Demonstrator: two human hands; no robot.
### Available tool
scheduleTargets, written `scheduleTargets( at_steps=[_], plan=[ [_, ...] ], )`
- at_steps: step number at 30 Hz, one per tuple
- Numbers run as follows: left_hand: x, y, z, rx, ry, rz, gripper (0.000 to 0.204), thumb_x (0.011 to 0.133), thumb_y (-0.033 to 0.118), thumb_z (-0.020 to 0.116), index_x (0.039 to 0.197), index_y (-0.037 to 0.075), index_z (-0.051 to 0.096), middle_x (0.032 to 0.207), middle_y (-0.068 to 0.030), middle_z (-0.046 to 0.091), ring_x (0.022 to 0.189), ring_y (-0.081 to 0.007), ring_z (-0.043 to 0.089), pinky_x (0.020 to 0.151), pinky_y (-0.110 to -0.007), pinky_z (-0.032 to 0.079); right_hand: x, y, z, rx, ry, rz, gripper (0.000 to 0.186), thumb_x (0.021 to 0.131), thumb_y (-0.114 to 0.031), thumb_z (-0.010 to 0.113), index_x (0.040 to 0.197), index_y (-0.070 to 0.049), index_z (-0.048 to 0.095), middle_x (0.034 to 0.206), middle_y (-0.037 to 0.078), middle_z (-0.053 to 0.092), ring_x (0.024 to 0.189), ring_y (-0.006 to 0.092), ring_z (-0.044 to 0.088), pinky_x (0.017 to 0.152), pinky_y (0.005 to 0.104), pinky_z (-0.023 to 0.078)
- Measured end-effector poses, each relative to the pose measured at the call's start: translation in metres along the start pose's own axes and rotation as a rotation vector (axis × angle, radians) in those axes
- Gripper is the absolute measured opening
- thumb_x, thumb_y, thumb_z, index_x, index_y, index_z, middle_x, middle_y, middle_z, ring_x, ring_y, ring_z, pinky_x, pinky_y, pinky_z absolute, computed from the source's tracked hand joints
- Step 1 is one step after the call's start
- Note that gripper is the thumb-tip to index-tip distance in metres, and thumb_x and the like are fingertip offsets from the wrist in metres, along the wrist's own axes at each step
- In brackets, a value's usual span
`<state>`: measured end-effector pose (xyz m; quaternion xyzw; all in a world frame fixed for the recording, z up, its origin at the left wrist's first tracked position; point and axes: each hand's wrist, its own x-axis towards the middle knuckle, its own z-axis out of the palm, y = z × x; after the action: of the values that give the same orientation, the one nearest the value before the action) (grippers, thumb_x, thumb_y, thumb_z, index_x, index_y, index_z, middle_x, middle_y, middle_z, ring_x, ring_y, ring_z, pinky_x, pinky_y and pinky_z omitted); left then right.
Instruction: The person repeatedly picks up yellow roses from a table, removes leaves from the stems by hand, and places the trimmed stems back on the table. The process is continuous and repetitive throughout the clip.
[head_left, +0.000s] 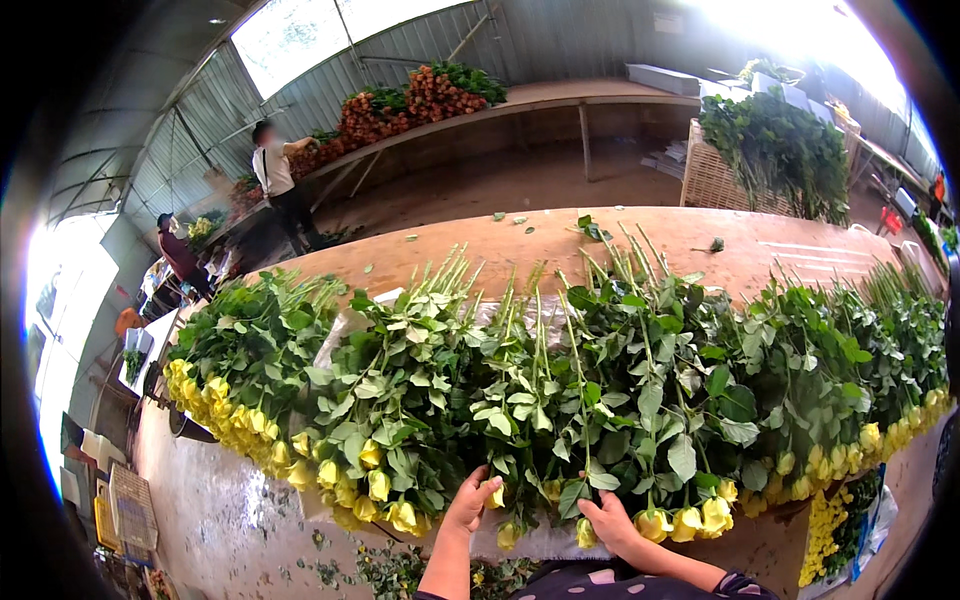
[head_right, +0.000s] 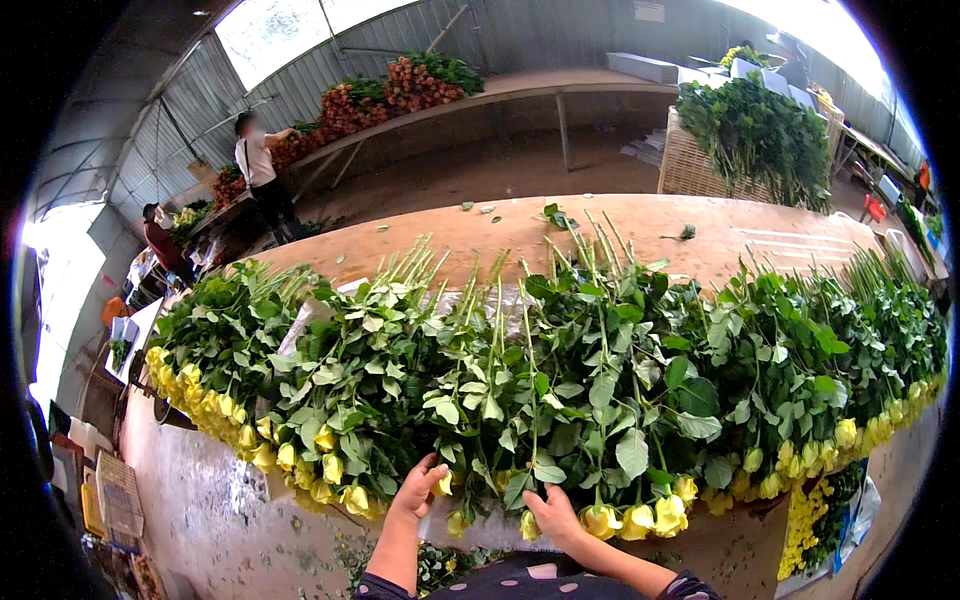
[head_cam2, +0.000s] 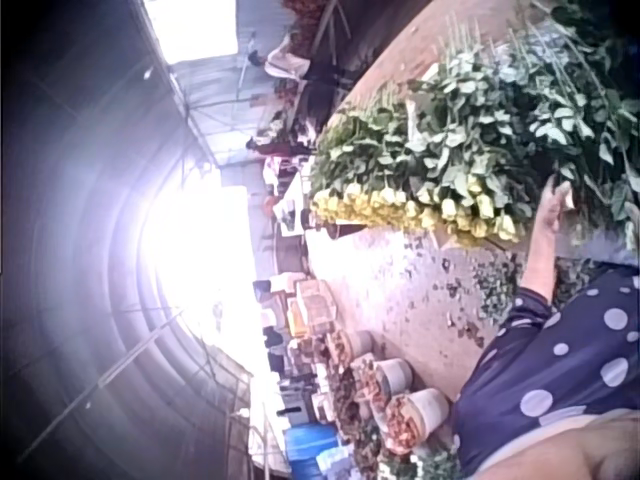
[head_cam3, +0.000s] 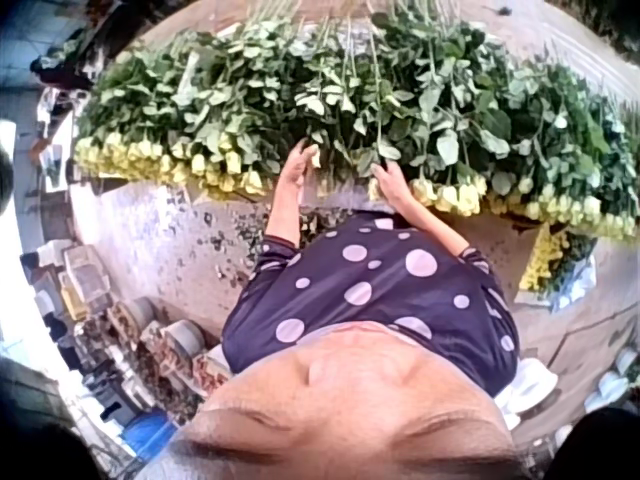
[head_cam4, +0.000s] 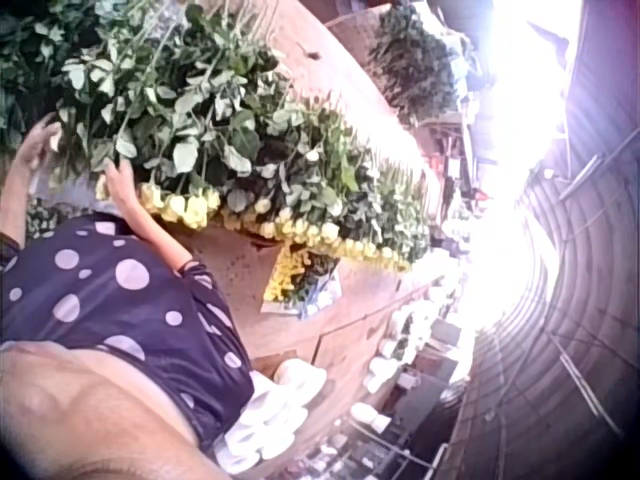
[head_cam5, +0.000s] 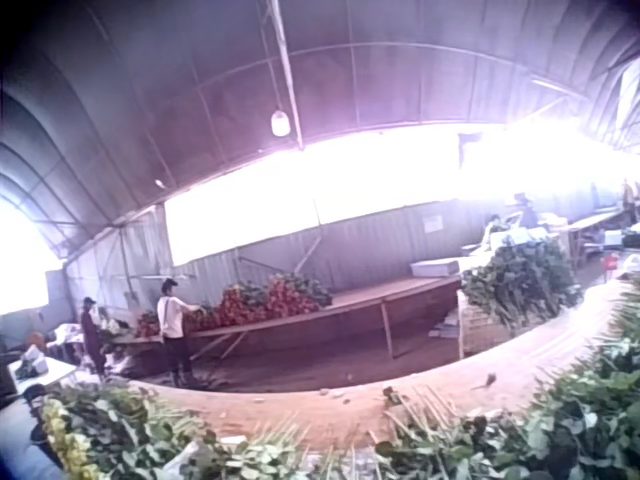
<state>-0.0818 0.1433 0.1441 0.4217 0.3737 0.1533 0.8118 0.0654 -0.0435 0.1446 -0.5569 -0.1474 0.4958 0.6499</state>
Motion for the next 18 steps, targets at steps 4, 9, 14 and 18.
scheduleTargets(
  at_steps=[4, 9, 14, 18],
  plan=[
    [-0.004, 0.008, 0.004, -0.208, -0.025, -0.023, 0.041, 0.074, 0.012, 0.057, 0.11, 0.003, 0.041, 0.094, -0.0081, 0.054, 0.08, -0.018, 0.056, 0.068, -0.029, 0.047, -0.001, 0.004, 0.001, 0.01, 0.023, -0.095, 0.043, 0.077, -0.005, 0.048, 0.119, -0.004, 0.037, 0.098, 0.003, 0.047, 0.082, 0.0098, 0.042, 0.074, 0.0213, 0.036],
    [-0.009, 0.018, 0.007, -0.34, -0.24, -0.009, 0.04, 0.076, 0.014, 0.054, 0.112, 0.006, 0.04, 0.092, -0.0096, 0.053, 0.079, -0.0212, 0.055, 0.067, -0.032, 0.049, 0.001, 0.005, 0.002, 0.003, 0.032, -0.094, 0.044, 0.076, -0.003, 0.047, 0.118, -0.001, 0.035, 0.101, 0.005, 0.047, 0.086, 0.0111, 0.043, 0.078, 0.0215, 0.034],
    [-0.009, 0.01, -0.003, -0.614, -0.332, -0.032, 0.038, 0.077, 0.012, 0.052, 0.114, 0.011, 0.041, 0.092, -0.0098, 0.052, 0.083, -0.0215, 0.053, 0.059, -0.027, 0.05, -0.001, -0.004, 0.006, 0.004, 0.009, -0.042, 0.044, 0.076, -0.003, 0.047, 0.118, 0.001, 0.035, 0.103, 0.006, 0.046, 0.089, 0.0119, 0.042, 0.081, 0.0216, 0.032],
    [-0.008, 0.013, 0.005, -0.702, -0.381, -0.047, 0.037, 0.077, 0.009, 0.052, 0.112, 0.012, 0.042, 0.093, -0.0099, 0.049, 0.081, -0.0195, 0.049, 0.053, -0.021, 0.049, 0.002, -0.001, 0.002, -0.002, 0.01, -0.067, 0.044, 0.075, -0.003, 0.047, 0.118, 0.002, 0.035, 0.106, 0.007, 0.046, 0.092, 0.0125, 0.043, 0.082, 0.022, 0.032]
  ],
)
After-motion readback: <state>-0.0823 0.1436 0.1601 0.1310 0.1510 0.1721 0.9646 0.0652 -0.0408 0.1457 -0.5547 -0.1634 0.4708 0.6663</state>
